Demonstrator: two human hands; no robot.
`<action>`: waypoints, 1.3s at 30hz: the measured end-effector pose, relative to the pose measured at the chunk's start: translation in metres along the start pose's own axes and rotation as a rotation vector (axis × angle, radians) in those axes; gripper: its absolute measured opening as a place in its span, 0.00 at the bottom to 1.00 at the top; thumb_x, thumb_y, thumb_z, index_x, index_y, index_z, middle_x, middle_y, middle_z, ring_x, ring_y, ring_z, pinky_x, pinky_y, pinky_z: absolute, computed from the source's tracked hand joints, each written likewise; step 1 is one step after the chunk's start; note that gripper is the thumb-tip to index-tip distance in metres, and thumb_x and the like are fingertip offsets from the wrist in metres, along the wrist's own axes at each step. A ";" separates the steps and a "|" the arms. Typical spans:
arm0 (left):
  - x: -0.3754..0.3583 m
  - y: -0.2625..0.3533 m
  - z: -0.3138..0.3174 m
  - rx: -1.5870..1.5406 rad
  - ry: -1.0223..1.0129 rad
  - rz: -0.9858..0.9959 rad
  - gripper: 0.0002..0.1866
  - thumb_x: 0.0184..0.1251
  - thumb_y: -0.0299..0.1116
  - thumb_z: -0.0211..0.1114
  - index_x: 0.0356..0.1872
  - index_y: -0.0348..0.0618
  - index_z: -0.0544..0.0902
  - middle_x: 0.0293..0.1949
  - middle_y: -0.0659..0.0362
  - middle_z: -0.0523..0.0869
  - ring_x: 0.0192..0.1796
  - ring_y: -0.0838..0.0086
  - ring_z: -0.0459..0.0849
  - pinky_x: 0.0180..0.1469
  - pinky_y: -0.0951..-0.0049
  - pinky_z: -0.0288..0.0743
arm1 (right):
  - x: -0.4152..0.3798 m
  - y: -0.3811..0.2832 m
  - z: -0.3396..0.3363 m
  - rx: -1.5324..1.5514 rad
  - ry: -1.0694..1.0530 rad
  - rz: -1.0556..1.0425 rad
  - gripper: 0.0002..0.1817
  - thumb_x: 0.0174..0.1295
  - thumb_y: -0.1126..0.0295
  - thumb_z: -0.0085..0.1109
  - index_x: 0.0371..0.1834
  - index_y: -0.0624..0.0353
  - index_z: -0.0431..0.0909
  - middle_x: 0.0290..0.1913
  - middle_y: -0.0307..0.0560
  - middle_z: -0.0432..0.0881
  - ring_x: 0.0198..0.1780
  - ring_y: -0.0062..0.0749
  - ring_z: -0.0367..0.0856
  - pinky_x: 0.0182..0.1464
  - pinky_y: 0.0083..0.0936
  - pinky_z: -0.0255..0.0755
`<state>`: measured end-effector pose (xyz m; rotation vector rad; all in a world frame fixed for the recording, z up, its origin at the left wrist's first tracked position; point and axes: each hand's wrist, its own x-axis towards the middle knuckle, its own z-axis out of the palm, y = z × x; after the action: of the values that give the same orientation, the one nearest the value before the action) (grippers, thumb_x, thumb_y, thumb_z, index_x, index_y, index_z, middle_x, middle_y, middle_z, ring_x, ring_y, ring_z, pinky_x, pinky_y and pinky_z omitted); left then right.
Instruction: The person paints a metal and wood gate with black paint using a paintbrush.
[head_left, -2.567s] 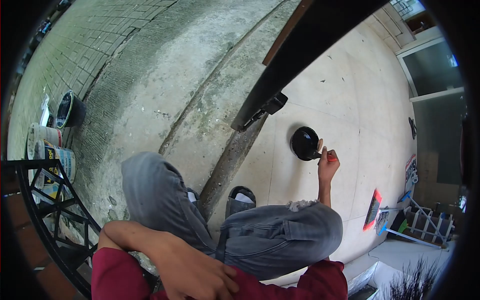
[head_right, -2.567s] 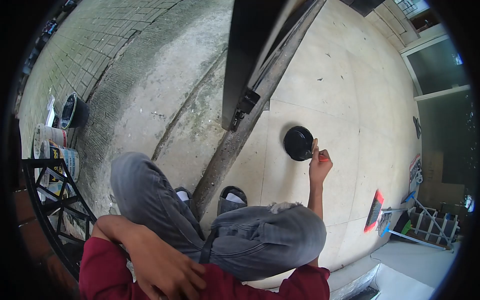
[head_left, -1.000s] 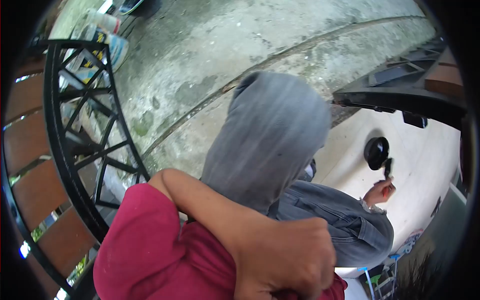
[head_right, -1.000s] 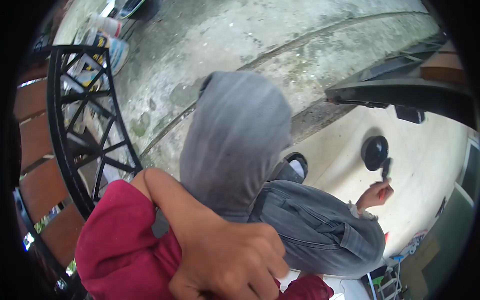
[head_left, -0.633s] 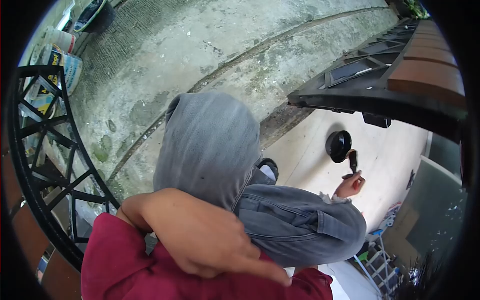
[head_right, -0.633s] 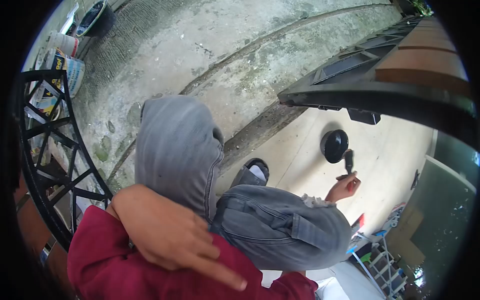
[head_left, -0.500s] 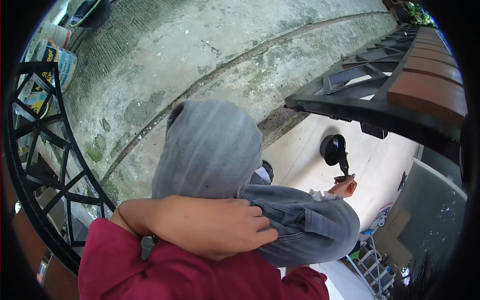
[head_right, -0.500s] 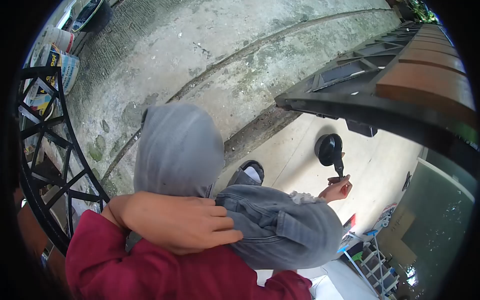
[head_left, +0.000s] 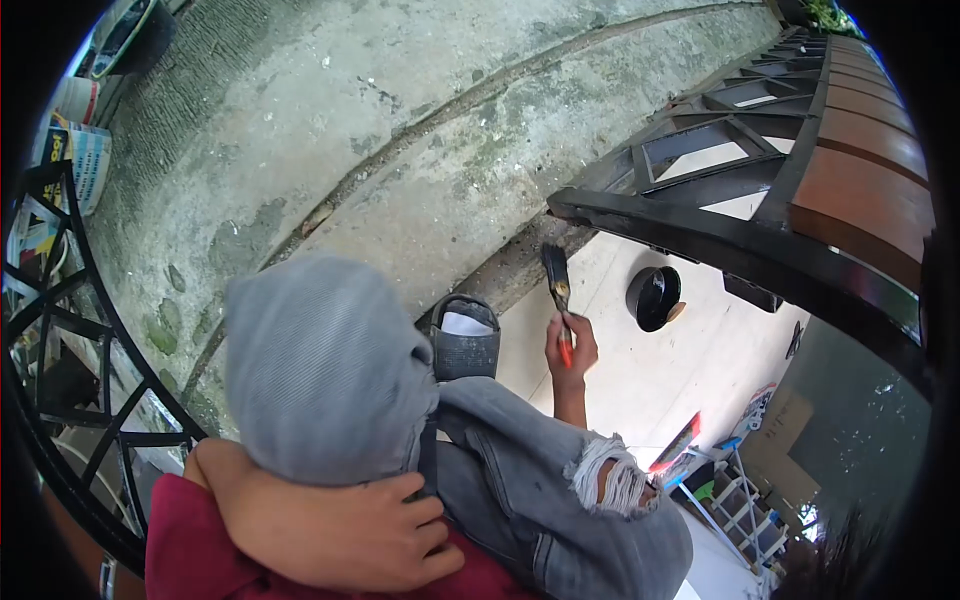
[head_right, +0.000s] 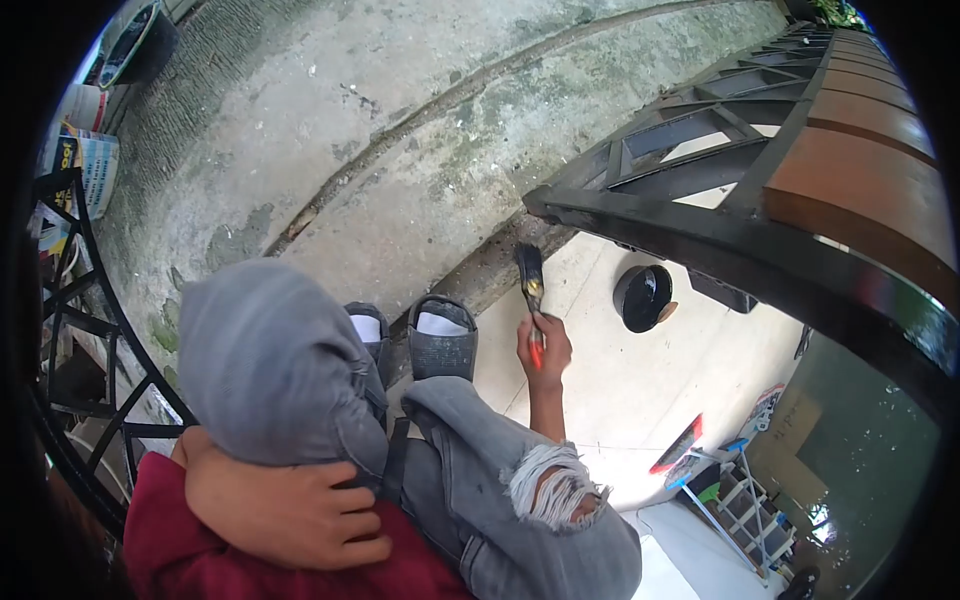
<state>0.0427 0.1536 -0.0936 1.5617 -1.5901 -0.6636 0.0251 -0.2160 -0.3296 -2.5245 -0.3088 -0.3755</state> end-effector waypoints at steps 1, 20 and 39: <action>-0.001 0.001 -0.005 0.025 -0.070 -0.009 0.10 0.69 0.37 0.54 0.45 0.45 0.75 0.33 0.63 0.79 0.38 0.74 0.81 0.42 0.74 0.71 | 0.009 0.003 0.008 -0.057 -0.006 -0.086 0.14 0.56 0.80 0.72 0.42 0.62 0.78 0.34 0.55 0.84 0.31 0.42 0.86 0.31 0.28 0.79; -0.003 -0.026 0.023 1.126 -0.727 0.610 0.17 0.73 0.37 0.50 0.57 0.43 0.74 0.39 0.57 0.84 0.40 0.72 0.83 0.46 0.71 0.75 | 0.086 0.025 0.034 -0.165 -0.197 -0.399 0.11 0.52 0.83 0.69 0.32 0.62 0.74 0.22 0.50 0.79 0.18 0.39 0.79 0.20 0.26 0.71; 0.003 0.000 0.057 0.821 -0.411 0.283 0.17 0.68 0.37 0.54 0.54 0.42 0.76 0.37 0.56 0.84 0.39 0.69 0.83 0.45 0.68 0.75 | 0.101 0.007 0.018 -0.186 -0.168 -0.494 0.13 0.53 0.86 0.65 0.21 0.60 0.71 0.17 0.44 0.70 0.12 0.33 0.69 0.15 0.29 0.60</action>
<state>-0.0039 0.1417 -0.1246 1.7568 -2.5506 -0.1617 0.1249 -0.1972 -0.3144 -2.6444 -1.0135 -0.3928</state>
